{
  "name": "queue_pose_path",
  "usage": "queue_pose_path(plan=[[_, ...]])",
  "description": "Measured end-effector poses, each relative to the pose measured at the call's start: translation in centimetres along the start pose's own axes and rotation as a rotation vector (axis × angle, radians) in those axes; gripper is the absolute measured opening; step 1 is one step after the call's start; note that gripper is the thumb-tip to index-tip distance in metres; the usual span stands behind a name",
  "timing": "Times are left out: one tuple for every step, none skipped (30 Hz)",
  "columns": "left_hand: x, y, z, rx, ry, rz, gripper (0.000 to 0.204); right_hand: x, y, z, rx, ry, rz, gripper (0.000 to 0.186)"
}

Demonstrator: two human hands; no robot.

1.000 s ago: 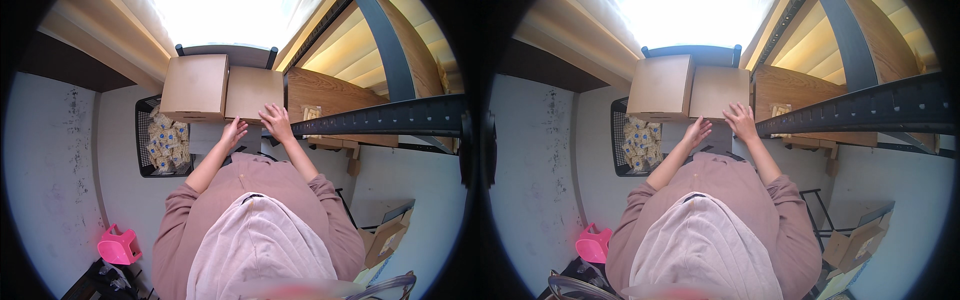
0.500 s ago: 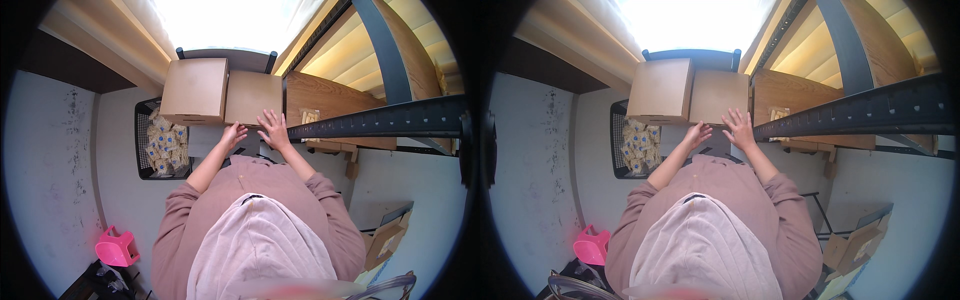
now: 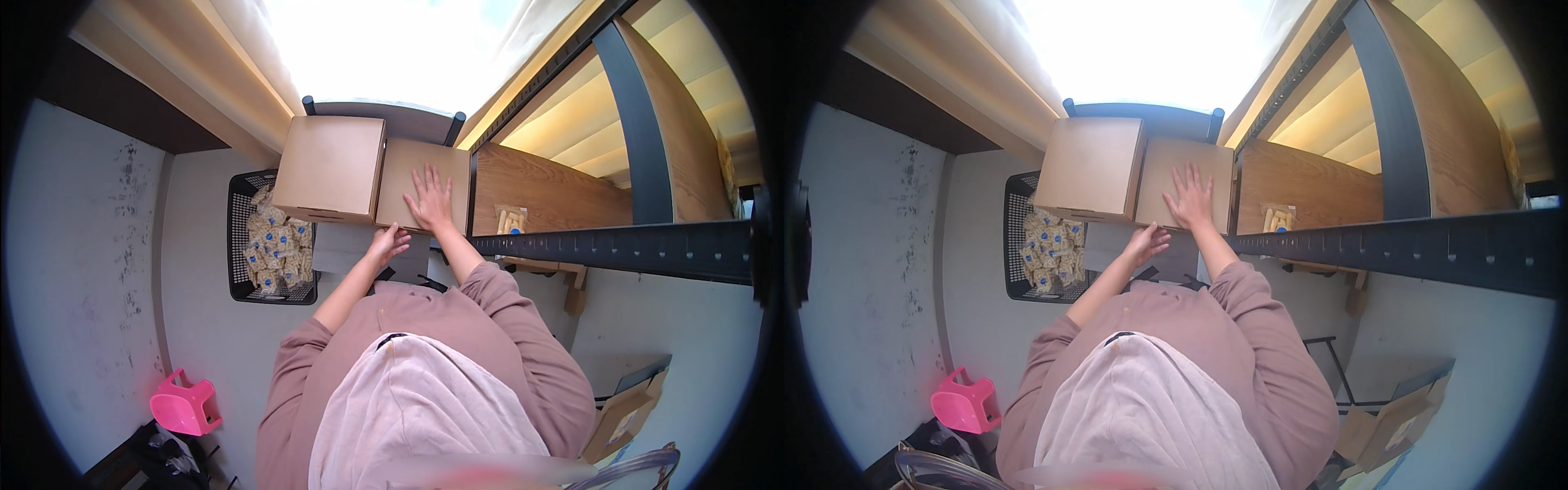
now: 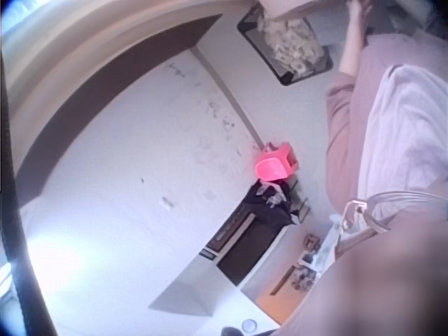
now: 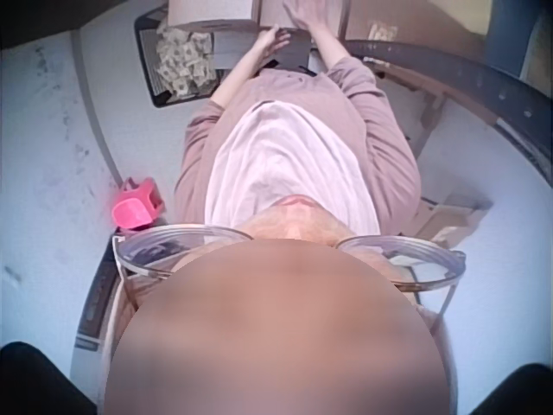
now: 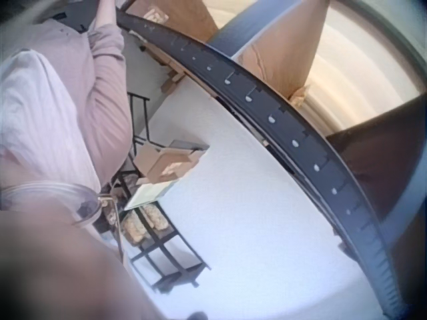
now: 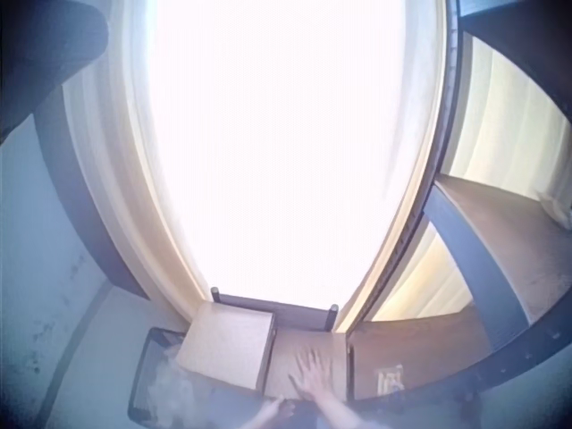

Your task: The person packs individually wrapped snack sticks from a shelf into cardboard boxes. They repeatedly pick up packages, place them into open boxes, and close the boxes before moving to the next one.

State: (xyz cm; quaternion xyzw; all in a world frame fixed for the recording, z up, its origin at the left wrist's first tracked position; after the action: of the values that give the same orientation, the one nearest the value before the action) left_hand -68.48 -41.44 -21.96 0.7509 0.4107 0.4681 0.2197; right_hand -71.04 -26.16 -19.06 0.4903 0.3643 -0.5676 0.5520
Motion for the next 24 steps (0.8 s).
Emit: queue_pose_path(plan=[[0.0,0.0,0.0,-0.006,0.010,-0.002,0.041,0.1,0.0,0.0,-0.006,-0.011,-0.010,0.066],[0.0,0.0,0.1,-0.007,0.003,0.006,0.041,0.2,0.0,0.1,-0.004,0.006,-0.013,0.067],[0.1,0.0,0.1,-0.010,-0.002,0.007,0.041,0.3,0.1,0.0,-0.002,0.026,-0.016,0.067],[0.1,-0.1,0.1,-0.013,-0.007,0.008,0.041,0.3,0.0,0.0,0.000,0.045,-0.019,0.067],[0.1,-0.2,0.1,-0.017,-0.012,0.009,0.041,0.4,-0.2,-0.2,0.013,0.051,0.014,0.067],[0.1,-0.2,0.3,-0.021,0.012,0.009,0.042,0.6,-0.2,-0.1,0.027,0.053,0.049,0.067],[0.1,-0.3,0.4,-0.026,0.035,0.010,0.042,0.7,-0.1,-0.1,0.042,0.055,0.084,0.068],[0.1,-0.5,0.4,-0.031,0.058,0.010,0.043,0.8,-0.2,-0.1,0.040,0.054,0.120,0.067],[0.1,-0.8,0.2,-0.025,0.076,0.016,0.043,0.5,-0.5,-0.2,0.039,0.053,0.154,0.067],[0.1,-0.9,0.2,-0.025,0.089,0.022,0.043,0.6,-0.5,-0.5,0.044,0.048,0.189,0.067],[0.1,-0.8,0.3,-0.026,0.102,0.028,0.044,0.6,-0.8,-1.1,0.029,-0.075,0.196,0.066],[0.6,-0.5,0.0,-0.025,0.097,0.011,0.041,0.8,-1.3,-2.6,0.018,-0.197,0.196,0.065],[0.7,-0.2,-0.3,-0.107,-0.117,0.086,0.039,0.6,-1.3,-3.4,-0.003,-0.316,0.200,0.064],[0.6,0.2,-0.8,-0.188,-0.332,0.164,0.037,0.4,-0.5,-4.3,0.015,-0.315,0.113,0.063],[0.7,0.8,-1.0,-0.269,-0.544,0.238,0.036,-0.4,0.8,-4.5,0.030,-0.314,0.030,0.062],[2.5,2.7,-2.3,-0.174,-0.874,0.211,0.031,-0.9,2.0,-4.9,0.057,-0.314,-0.063,0.062],[3.7,4.0,-3.7,0.005,-1.072,0.161,0.033,-1.0,3.3,-4.4,0.056,-0.266,-0.050,0.062],[4.8,5.1,-4.9,0.193,-1.263,0.108,0.038,-1.0,4.7,-3.9,0.054,-0.216,-0.038,0.062],[5.5,5.7,-5.5,0.386,-1.443,0.051,0.044,-1.1,6.2,-3.3,0.050,-0.165,-0.022,0.063],[5.7,5.2,-5.4,0.505,-1.610,-0.018,0.055,-1.0,7.2,-2.6,0.054,-0.110,0.035,0.072],[5.7,4.3,-5.0,0.629,-1.774,-0.086,0.067,-0.9,8.2,-2.1,0.060,-0.099,0.065,0.076],[5.9,3.7,-4.7,0.759,-1.935,-0.162,0.079,-0.7,8.9,-1.7,0.063,-0.089,0.092,0.081],[5.3,3.0,-4.0,0.636,-1.988,-0.140,0.087,-0.6,9.3,-1.4,0.064,-0.079,0.121,0.085],[4.7,2.3,-3.6,0.515,-2.038,-0.114,0.094,-0.8,9.4,-1.3,0.076,-0.041,0.159,0.090]])
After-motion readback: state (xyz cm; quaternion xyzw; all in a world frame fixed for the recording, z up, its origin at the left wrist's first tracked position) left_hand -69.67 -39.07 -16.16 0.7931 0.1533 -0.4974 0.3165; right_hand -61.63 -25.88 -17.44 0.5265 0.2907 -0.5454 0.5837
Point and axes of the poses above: each hand's wrist, its own y-axis away from the middle knuckle, its own x-axis out of the palm, z = x × y, the point moved 3 cm from there along -y, towards the middle knuckle, and after that the axes turned 11 degrees about z, right-handed, at the moved point
